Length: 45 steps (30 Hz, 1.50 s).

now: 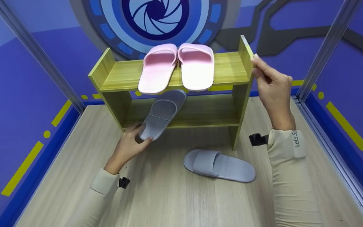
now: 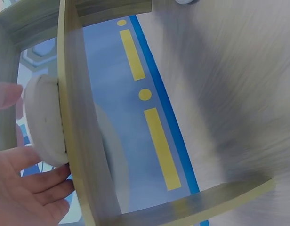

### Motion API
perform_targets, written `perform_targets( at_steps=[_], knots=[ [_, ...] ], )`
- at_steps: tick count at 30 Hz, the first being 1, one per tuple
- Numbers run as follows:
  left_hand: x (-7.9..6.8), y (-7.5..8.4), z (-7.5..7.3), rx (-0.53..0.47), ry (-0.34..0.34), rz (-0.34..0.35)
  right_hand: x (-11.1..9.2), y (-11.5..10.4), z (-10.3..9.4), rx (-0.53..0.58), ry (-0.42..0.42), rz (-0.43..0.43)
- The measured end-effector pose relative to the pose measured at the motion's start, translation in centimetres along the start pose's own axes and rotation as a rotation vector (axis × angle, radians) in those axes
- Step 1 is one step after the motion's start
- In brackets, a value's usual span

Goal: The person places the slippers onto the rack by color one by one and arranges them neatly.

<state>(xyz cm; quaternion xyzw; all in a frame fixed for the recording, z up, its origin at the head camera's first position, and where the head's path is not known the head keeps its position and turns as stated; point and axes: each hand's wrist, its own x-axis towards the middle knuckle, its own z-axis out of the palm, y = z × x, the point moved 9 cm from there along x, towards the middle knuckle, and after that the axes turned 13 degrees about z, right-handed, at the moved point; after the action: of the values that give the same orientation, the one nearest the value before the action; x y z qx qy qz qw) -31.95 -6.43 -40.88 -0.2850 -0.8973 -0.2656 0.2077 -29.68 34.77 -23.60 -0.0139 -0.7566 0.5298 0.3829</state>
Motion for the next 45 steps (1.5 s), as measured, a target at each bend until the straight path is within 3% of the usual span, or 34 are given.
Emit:
perform_targets(
  at_steps=[5,9,21,27,31,39,45],
  knots=[
    [-0.2,-0.2,0.1,-0.036,-0.072,-0.01,0.0,-0.1,0.0,0.003,0.005,-0.005],
    [-0.4,-0.3,0.0,-0.056,-0.08,-0.002,-0.1,-0.3,0.0,0.003,0.004,-0.007],
    [-0.4,-0.2,0.5,-0.1,0.009,0.011,-0.2,-0.4,0.2,-0.006,-0.001,-0.005],
    [-0.2,0.7,0.7,-0.08,0.066,0.067,-0.2,-0.5,0.1,-0.007,0.003,0.0],
    [-0.2,1.0,0.9,-0.049,0.097,0.069,-0.4,-0.8,0.2,-0.011,0.005,-0.013],
    [-0.1,2.0,1.2,0.052,0.097,0.041,-0.5,-1.1,0.2,-0.026,0.003,-0.016],
    [0.0,2.5,1.6,0.067,0.084,0.027,-0.3,-0.6,0.0,0.009,-0.003,0.003]
  ],
)
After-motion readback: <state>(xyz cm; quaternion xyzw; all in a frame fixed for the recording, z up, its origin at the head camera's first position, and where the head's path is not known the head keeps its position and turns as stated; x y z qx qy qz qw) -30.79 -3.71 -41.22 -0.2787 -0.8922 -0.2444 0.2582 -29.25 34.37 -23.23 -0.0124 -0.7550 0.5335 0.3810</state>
